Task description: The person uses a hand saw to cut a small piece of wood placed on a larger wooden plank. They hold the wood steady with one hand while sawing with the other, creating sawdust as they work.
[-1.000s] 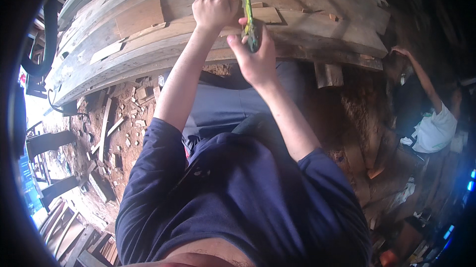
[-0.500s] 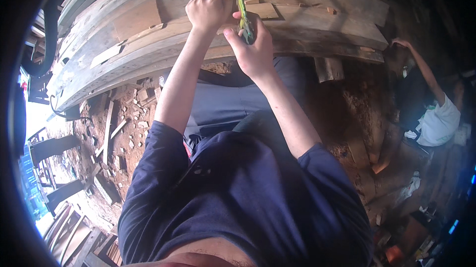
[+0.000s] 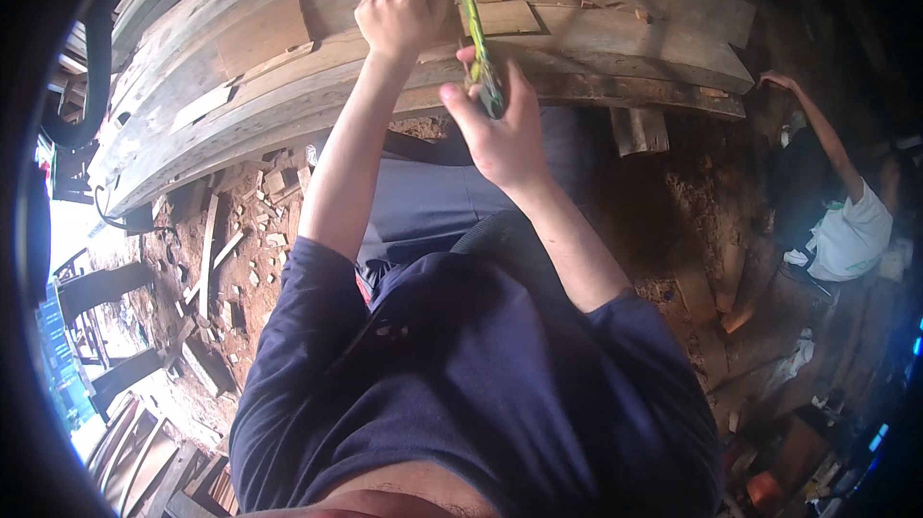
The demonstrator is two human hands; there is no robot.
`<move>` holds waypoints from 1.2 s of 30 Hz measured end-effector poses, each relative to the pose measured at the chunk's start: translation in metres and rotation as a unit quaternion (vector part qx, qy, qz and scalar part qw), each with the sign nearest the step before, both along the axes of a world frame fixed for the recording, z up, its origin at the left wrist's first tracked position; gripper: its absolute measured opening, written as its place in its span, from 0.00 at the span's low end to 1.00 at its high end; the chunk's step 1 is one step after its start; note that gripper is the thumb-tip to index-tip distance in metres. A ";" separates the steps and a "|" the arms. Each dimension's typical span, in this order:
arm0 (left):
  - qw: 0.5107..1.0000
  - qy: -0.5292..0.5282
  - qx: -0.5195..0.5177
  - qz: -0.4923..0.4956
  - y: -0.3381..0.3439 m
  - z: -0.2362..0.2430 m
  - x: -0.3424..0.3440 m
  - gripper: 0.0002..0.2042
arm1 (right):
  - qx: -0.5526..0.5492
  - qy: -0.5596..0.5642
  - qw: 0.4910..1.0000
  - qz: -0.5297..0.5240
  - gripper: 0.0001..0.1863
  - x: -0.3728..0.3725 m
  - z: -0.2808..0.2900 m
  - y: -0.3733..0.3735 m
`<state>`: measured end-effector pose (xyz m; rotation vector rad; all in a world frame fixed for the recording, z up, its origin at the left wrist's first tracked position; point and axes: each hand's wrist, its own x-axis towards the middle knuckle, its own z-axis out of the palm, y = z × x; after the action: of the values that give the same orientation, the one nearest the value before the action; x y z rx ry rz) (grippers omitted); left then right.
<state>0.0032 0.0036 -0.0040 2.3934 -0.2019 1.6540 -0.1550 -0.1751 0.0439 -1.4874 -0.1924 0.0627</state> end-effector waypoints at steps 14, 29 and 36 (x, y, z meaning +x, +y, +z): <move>1.000 0.001 0.000 -0.009 0.001 -0.002 0.001 0.23 | 0.011 0.029 0.999 0.008 0.21 -0.030 -0.002 -0.020; 0.998 0.042 0.020 0.029 0.004 -0.002 0.011 0.24 | -0.009 0.040 0.999 0.014 0.22 -0.066 0.003 -0.021; 1.000 0.004 0.018 0.011 0.001 0.002 0.006 0.24 | -0.026 -0.041 0.999 0.002 0.20 0.038 -0.018 0.012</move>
<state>0.0094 0.0050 -0.0020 2.4362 -0.2052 1.6637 -0.1170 -0.1633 0.0257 -1.5419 -0.2616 0.0109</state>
